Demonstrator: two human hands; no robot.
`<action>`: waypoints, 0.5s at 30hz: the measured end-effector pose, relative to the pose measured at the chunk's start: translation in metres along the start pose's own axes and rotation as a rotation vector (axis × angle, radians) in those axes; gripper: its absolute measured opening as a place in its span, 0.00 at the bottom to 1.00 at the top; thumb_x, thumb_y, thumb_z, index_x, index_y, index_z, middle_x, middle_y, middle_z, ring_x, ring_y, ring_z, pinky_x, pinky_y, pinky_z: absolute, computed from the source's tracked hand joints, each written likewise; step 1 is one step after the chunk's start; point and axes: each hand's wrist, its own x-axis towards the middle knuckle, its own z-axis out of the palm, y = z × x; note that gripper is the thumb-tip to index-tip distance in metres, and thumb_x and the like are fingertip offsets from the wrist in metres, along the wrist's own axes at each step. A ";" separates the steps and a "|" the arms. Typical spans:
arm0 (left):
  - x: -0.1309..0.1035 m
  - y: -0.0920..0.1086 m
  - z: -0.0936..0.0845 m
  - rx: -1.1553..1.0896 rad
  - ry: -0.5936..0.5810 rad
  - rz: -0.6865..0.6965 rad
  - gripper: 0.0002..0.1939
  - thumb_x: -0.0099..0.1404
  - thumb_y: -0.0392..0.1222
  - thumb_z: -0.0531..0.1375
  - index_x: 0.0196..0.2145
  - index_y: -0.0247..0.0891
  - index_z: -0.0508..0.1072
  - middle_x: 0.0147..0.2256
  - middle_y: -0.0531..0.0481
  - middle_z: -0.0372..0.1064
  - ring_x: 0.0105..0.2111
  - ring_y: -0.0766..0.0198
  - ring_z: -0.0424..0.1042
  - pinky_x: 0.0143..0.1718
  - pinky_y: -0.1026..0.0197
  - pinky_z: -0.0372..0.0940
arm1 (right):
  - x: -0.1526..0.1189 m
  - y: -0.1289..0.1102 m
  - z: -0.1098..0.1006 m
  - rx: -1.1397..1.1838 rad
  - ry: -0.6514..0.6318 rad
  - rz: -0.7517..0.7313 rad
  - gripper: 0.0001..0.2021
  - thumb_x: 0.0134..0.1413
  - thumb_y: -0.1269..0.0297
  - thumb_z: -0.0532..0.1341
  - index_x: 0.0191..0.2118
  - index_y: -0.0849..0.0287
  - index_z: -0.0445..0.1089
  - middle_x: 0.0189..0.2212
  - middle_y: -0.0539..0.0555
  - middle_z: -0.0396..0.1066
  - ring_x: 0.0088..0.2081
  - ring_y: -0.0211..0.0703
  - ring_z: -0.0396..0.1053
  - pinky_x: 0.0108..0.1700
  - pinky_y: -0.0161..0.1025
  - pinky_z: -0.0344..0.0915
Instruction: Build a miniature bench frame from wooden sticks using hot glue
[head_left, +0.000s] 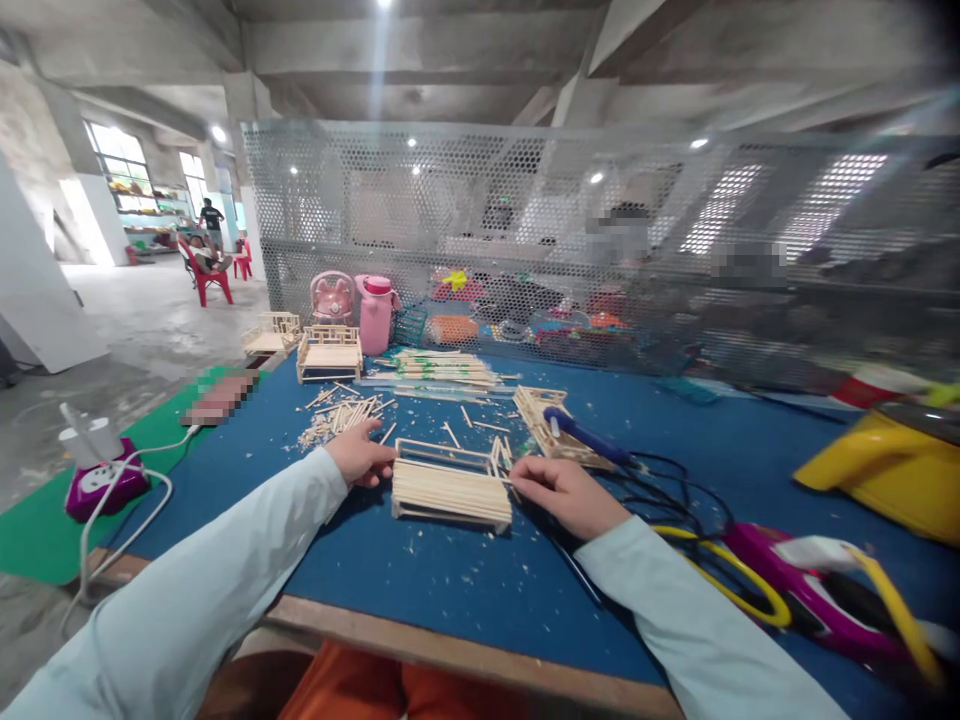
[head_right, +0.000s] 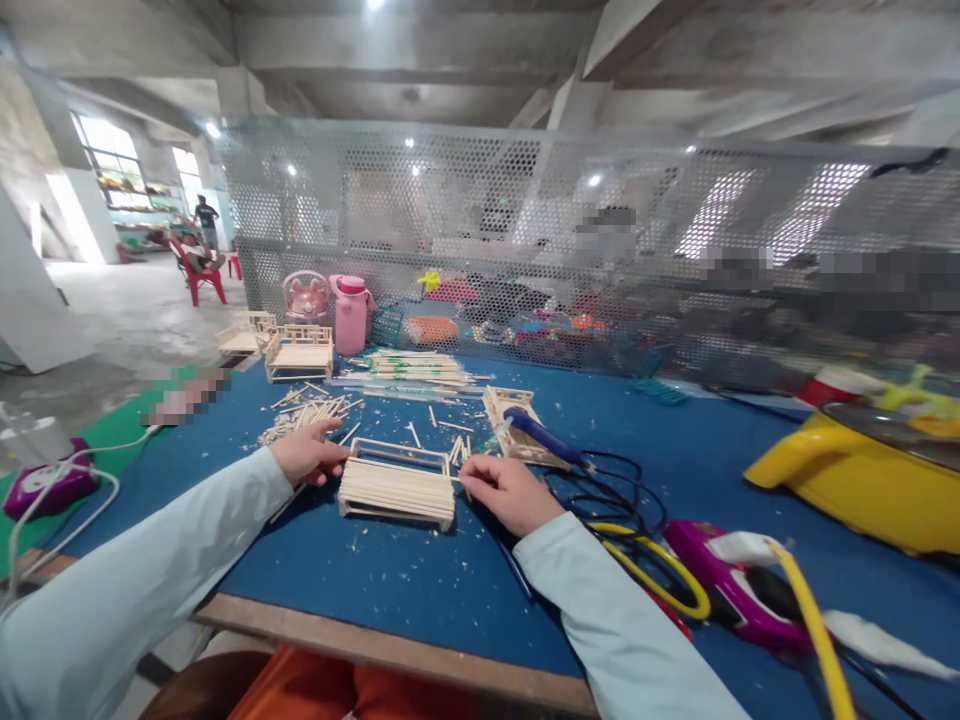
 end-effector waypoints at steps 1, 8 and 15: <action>0.000 0.000 -0.001 -0.002 -0.007 0.002 0.43 0.50 0.30 0.62 0.59 0.29 0.43 0.17 0.57 0.64 0.14 0.71 0.62 0.11 0.72 0.53 | 0.000 0.000 0.000 -0.001 0.000 0.001 0.12 0.48 0.58 0.52 0.23 0.60 0.64 0.19 0.50 0.62 0.23 0.37 0.58 0.28 0.35 0.55; 0.000 -0.001 0.000 -0.007 -0.013 -0.019 0.45 0.47 0.27 0.62 0.59 0.33 0.44 0.17 0.59 0.63 0.14 0.72 0.60 0.12 0.73 0.54 | -0.002 -0.005 0.001 0.045 0.007 -0.001 0.10 0.46 0.61 0.53 0.21 0.60 0.63 0.18 0.48 0.59 0.22 0.36 0.56 0.26 0.34 0.54; 0.001 0.000 0.004 -0.033 -0.010 -0.118 0.38 0.49 0.28 0.57 0.57 0.32 0.47 0.17 0.58 0.63 0.14 0.72 0.62 0.14 0.72 0.57 | -0.002 -0.006 0.000 0.020 0.008 -0.020 0.10 0.47 0.61 0.53 0.22 0.60 0.64 0.18 0.49 0.61 0.22 0.36 0.57 0.27 0.34 0.55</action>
